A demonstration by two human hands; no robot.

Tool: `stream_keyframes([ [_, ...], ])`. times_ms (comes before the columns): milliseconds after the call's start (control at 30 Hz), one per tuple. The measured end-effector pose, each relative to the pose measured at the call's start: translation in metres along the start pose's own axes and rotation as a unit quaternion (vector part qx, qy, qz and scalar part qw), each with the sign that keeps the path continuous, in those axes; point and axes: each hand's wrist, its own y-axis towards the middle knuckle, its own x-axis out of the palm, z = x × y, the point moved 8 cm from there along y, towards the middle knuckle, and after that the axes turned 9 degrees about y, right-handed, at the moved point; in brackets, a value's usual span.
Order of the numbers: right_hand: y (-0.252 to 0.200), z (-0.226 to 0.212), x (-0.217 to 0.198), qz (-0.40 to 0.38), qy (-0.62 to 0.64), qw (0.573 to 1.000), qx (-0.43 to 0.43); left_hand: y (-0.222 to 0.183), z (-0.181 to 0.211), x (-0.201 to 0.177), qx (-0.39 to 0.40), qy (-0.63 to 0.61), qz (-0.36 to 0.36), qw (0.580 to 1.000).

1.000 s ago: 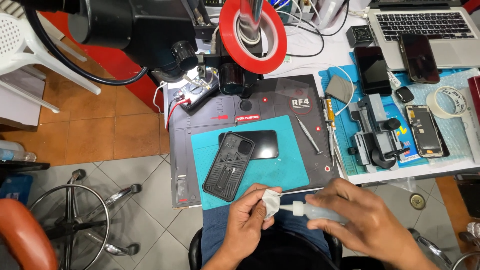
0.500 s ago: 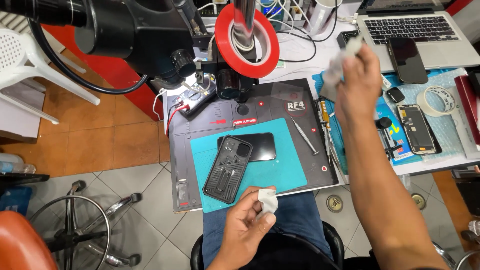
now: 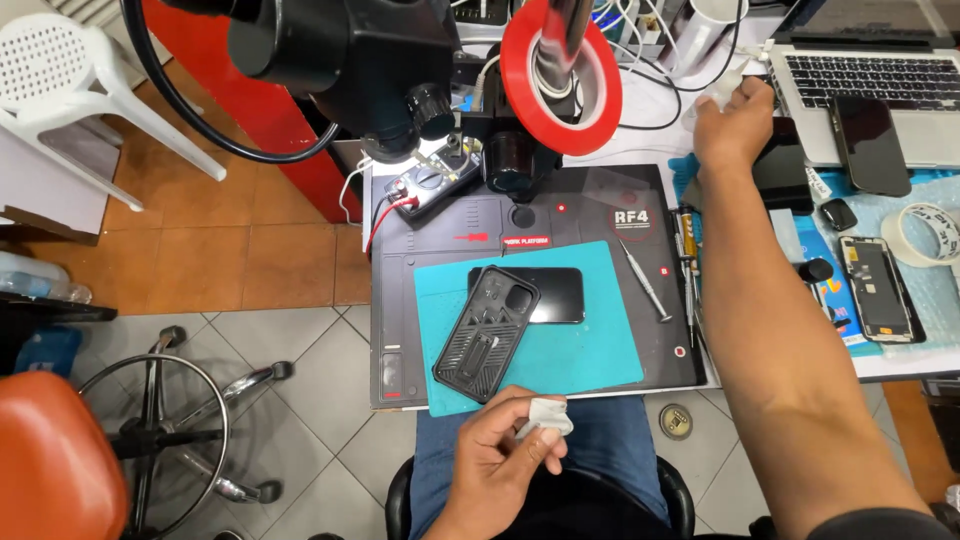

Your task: Cleaning the internal frame of a mobile phone with a cloth and solvent to prepare it for repair or reassembly.

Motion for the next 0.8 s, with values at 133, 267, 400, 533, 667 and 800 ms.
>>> stream_keyframes([
  [133,-0.07,-0.049,-0.04,0.004,0.12,0.993,-0.023,0.002,-0.01,0.004,-0.004,-0.047,0.019,0.999],
  [267,-0.23,-0.176,-0.094,-0.109,0.365,0.923,-0.051,0.006,-0.016,0.003,-0.017,-0.076,0.057,0.995],
  [400,-0.373,-0.164,-0.095,-0.481,0.319,0.814,-0.069,0.013,-0.015,0.015,-0.01,-0.132,0.026,0.991],
  [533,-0.389,-0.128,-0.107,-0.433,0.383,0.815,-0.035,0.011,-0.017,0.023,-0.064,-0.089,0.014,0.994],
  [667,-0.381,-0.117,-0.109,-0.382,0.427,0.819,-0.032,0.016,0.015,0.012,0.019,0.062,0.018,0.998],
  [800,-0.364,-0.073,-0.116,-0.275,0.489,0.822,0.098,0.019,0.078,-0.03,0.229,0.5,0.192,0.813],
])
